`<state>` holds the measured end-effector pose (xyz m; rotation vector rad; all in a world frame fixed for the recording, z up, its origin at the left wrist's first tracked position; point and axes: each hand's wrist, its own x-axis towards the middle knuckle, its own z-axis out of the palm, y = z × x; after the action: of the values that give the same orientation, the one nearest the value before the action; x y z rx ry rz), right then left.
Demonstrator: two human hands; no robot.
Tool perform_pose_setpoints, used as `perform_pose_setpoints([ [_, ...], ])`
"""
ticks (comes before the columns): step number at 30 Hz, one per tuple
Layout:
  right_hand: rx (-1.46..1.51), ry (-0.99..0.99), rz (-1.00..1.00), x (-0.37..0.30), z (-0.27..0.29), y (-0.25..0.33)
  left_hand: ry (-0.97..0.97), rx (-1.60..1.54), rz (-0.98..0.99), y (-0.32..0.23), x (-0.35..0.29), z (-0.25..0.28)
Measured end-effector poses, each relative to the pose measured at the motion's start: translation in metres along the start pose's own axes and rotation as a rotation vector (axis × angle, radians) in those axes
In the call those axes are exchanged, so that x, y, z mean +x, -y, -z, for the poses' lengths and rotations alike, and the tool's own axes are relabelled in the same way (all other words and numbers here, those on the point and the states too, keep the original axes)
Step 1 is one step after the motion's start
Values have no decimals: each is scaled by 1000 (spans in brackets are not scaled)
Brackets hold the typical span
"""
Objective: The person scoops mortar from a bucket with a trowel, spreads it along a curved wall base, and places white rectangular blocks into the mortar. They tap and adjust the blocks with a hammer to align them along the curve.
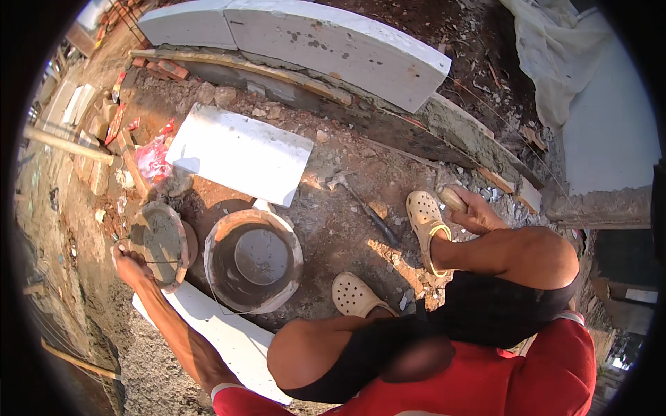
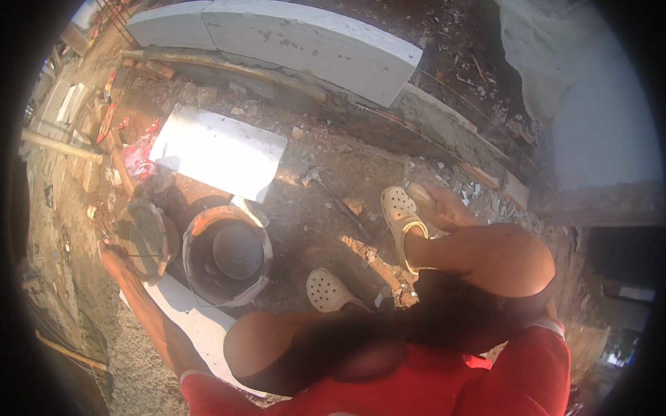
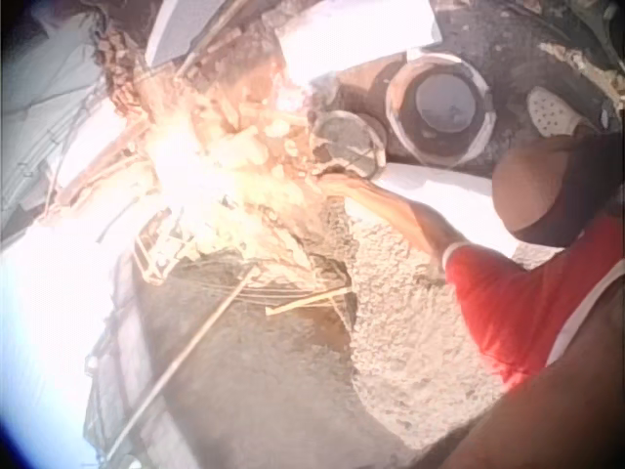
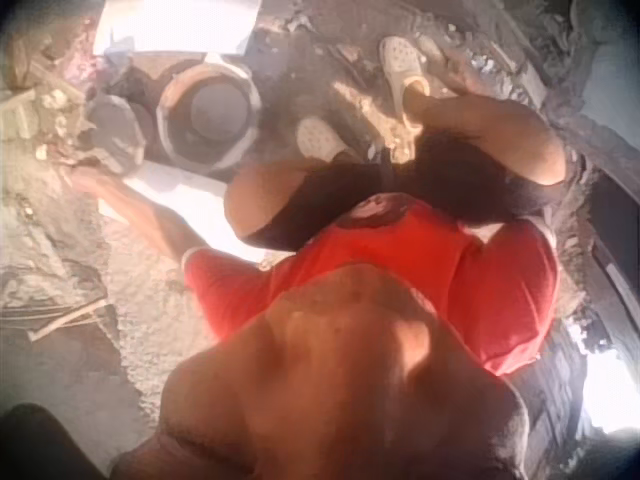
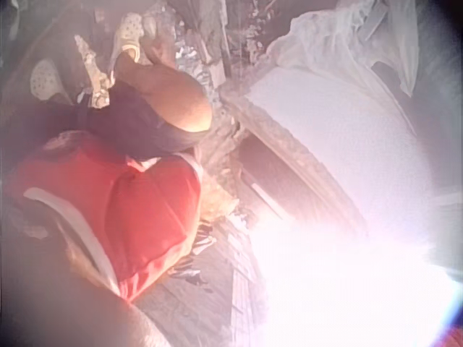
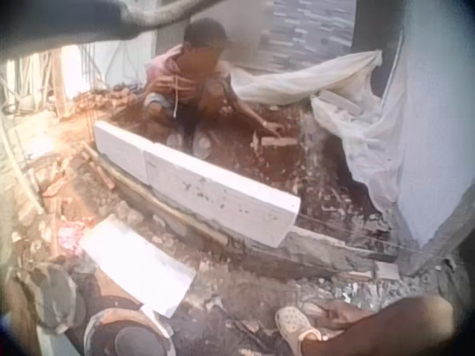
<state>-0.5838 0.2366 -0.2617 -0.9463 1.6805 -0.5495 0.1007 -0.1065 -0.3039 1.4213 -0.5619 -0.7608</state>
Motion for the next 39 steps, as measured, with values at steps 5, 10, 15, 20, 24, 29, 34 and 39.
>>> perform_pose_setpoints([
  [5,211,-286,-24,-117,13,5,-83,-11,147,-47,31,-9],
  [10,144,-436,-59,-123,53,-21,55,107,60,-118,-1,-16],
  [15,-77,-408,-225,-114,65,-80,208,201,-80,-206,-58,-36],
  [20,61,-513,-53,-75,57,-126,239,198,-213,-277,-138,-61],
  [24,-362,-641,-227,-42,63,-138,719,165,-101,-306,-204,-89],
  [29,-381,-633,16,11,97,-129,856,173,24,-263,-291,-152],
  [34,92,-375,176,33,144,-109,1070,308,363,-170,-386,-222],
  [39,841,-103,17,27,149,-101,1125,448,574,-83,-462,-256],
])
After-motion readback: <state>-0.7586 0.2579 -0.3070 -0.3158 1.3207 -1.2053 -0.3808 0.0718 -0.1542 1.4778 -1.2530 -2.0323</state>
